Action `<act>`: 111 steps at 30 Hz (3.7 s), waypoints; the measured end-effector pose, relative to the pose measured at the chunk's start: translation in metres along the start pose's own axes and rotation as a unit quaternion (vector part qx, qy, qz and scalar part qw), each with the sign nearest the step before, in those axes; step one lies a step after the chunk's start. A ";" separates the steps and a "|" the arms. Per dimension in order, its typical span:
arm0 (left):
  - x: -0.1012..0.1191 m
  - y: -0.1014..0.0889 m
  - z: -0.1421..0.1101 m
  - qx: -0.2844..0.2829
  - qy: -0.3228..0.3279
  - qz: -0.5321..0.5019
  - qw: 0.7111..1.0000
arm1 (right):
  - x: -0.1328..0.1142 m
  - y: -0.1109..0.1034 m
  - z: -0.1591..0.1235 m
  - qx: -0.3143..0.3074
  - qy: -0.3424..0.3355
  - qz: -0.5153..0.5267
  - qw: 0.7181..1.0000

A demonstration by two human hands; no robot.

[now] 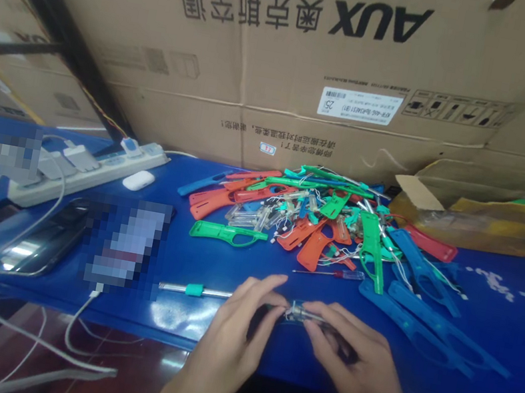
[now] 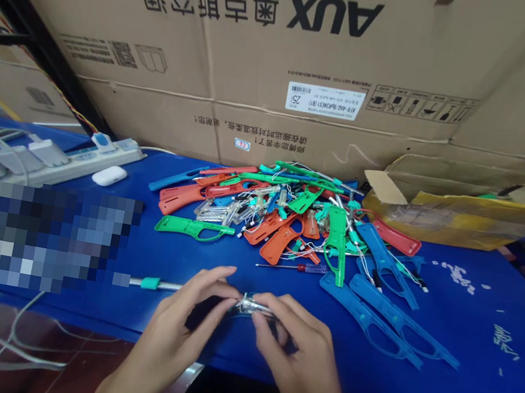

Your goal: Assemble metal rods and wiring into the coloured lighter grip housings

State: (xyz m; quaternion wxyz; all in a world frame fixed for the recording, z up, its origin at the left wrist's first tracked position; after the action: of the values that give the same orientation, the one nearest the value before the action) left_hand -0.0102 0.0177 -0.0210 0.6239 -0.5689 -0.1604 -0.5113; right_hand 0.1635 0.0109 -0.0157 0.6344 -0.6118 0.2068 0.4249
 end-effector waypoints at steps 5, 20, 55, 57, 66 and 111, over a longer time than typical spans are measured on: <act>0.002 0.001 0.001 -0.021 0.000 0.003 1.000 | 0.005 0.004 -0.001 -0.017 0.016 0.001 1.000; 0.003 0.000 0.003 -0.043 0.016 -0.008 0.999 | 0.006 0.008 0.000 -0.032 0.018 -0.002 0.999; 0.012 -0.001 0.007 -0.017 0.070 0.035 0.997 | 0.002 0.010 0.003 -0.059 -0.006 -0.014 0.998; 0.013 -0.002 0.008 -0.007 0.070 0.045 0.997 | 0.000 0.008 0.003 -0.044 -0.005 0.007 0.999; 0.012 -0.007 0.013 0.008 0.033 0.098 0.995 | 0.003 0.005 0.004 -0.028 0.026 0.063 0.997; 0.006 -0.021 0.003 -0.012 -0.001 0.090 0.996 | -0.004 0.004 0.004 -0.001 -0.048 -0.032 0.998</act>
State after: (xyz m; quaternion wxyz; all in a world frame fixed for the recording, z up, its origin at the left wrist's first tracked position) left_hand -0.0237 0.0208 -0.0042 0.6602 -0.5889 -0.1036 -0.4545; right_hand 0.1569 0.0131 -0.0143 0.6564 -0.5975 0.1563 0.4333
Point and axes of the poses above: each hand's wrist, its own z-axis towards the middle knuckle, its own y-axis out of the palm, x = y × z, the point moved 7 cm from there along z, towards the middle knuckle, and after that the axes turned 8 degrees about -x, right-handed, at the moved point
